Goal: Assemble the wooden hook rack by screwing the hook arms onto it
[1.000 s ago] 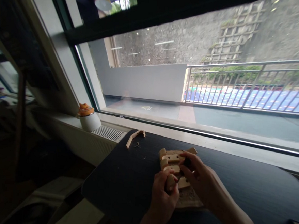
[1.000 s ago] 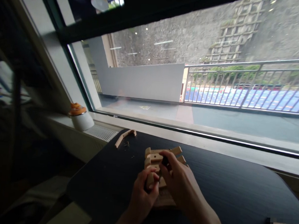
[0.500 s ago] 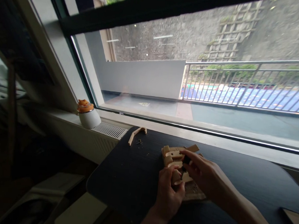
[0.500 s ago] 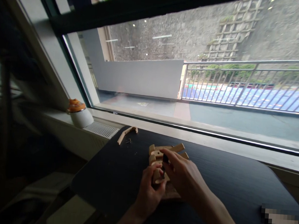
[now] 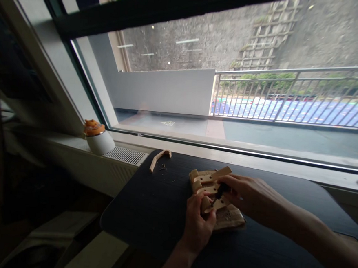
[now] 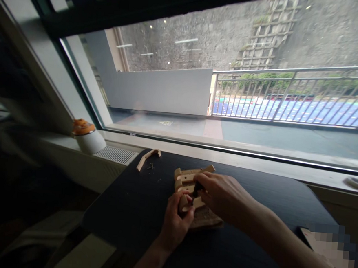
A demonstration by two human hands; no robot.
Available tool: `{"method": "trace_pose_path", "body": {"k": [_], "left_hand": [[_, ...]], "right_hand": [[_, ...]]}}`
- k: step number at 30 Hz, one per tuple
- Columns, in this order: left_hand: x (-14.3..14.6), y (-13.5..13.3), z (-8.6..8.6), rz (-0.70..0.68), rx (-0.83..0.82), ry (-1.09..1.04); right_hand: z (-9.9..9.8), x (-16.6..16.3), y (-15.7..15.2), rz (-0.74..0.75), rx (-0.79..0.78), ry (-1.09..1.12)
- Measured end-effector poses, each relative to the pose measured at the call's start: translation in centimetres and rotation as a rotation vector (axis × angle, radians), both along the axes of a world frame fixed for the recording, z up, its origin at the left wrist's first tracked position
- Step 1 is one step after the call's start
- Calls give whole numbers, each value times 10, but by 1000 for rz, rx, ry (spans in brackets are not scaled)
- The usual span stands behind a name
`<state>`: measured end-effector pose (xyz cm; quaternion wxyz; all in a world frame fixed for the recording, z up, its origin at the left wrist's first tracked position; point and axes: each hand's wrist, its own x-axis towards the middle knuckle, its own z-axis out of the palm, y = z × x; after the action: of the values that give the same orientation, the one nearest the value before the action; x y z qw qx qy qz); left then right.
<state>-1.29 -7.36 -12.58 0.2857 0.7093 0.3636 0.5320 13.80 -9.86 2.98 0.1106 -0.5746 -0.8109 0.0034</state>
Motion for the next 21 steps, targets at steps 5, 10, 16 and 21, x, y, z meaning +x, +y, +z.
{"method": "trace_pose_path", "body": {"k": [5,10,16,21], "left_hand": [[0,0,0,21,22,5],[0,0,0,25,28,3],[0,0,1,26,29,-4],[1,0,1,22,24,-1]], "right_hand": [[15,-8,6,56,-88,-91],[18,-16,9,5,-100,-149],[13,-15,8,-49,-44,-170],[6,-11,8,72,-23,-34]]}}
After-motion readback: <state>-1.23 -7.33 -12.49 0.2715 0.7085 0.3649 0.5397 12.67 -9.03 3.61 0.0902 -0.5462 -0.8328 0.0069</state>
